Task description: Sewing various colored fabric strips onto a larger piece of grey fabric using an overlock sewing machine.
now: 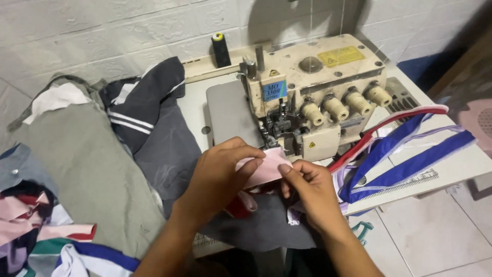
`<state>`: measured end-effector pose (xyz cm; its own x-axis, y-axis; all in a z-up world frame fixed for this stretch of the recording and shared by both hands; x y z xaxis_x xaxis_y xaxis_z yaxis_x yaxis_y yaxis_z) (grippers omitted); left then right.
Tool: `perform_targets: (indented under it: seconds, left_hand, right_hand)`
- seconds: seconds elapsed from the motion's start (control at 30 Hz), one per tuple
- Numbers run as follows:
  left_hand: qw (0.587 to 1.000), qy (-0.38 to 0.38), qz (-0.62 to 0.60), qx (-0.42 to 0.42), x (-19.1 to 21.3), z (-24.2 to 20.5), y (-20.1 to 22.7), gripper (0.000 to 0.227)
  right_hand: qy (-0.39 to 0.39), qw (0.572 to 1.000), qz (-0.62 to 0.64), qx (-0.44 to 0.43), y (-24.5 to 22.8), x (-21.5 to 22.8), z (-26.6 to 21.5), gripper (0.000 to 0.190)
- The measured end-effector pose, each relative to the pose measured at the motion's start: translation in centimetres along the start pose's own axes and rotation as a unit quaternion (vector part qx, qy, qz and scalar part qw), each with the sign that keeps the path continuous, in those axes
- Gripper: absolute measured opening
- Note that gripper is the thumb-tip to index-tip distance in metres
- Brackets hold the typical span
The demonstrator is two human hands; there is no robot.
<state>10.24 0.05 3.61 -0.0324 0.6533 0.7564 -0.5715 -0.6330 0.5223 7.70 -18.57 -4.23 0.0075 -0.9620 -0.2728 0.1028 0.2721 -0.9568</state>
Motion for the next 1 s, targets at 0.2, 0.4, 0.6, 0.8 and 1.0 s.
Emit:
perform_targets:
  seconds: [0.2,0.4,0.6,0.8,1.0]
  left_hand:
    - [0.997,-0.029,0.024,-0.062,-0.4,0.6,-0.6,0.01]
    - [0.997,-0.057,-0.015,-0.048,0.3,1.4,-1.0,0.009]
    - [0.994,-0.099,-0.034,-0.017,0.9,2.3,-1.2,0.023]
    - [0.994,-0.102,-0.035,0.02,1.0,2.4,-1.4,0.027]
    - [0.993,-0.111,-0.031,0.035,0.9,2.5,-1.4,0.03]
  right_hand:
    - [-0.02,0.999,-0.018,0.026,0.7,1.1,-0.2,0.03]
    - [0.026,0.997,-0.034,0.067,0.8,2.0,-0.3,0.016]
    - [0.011,0.994,-0.034,0.1,-0.1,1.5,-1.0,0.032]
    - [0.013,0.996,0.058,0.066,1.5,2.3,-0.8,0.022]
    - [0.027,0.991,0.126,0.045,3.0,3.2,-0.6,0.02]
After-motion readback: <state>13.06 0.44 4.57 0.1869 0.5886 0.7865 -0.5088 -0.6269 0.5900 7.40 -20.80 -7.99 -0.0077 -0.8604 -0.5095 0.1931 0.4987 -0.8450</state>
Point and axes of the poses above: each hand's wrist, its own z-axis towards the middle knuckle, its own x-axis out of the back of the hand, y = z × x, the point moved 3 cm from there along z, towards the middle knuckle, and after that the axes turned 4 degrees about z, right-handed, at the moved point
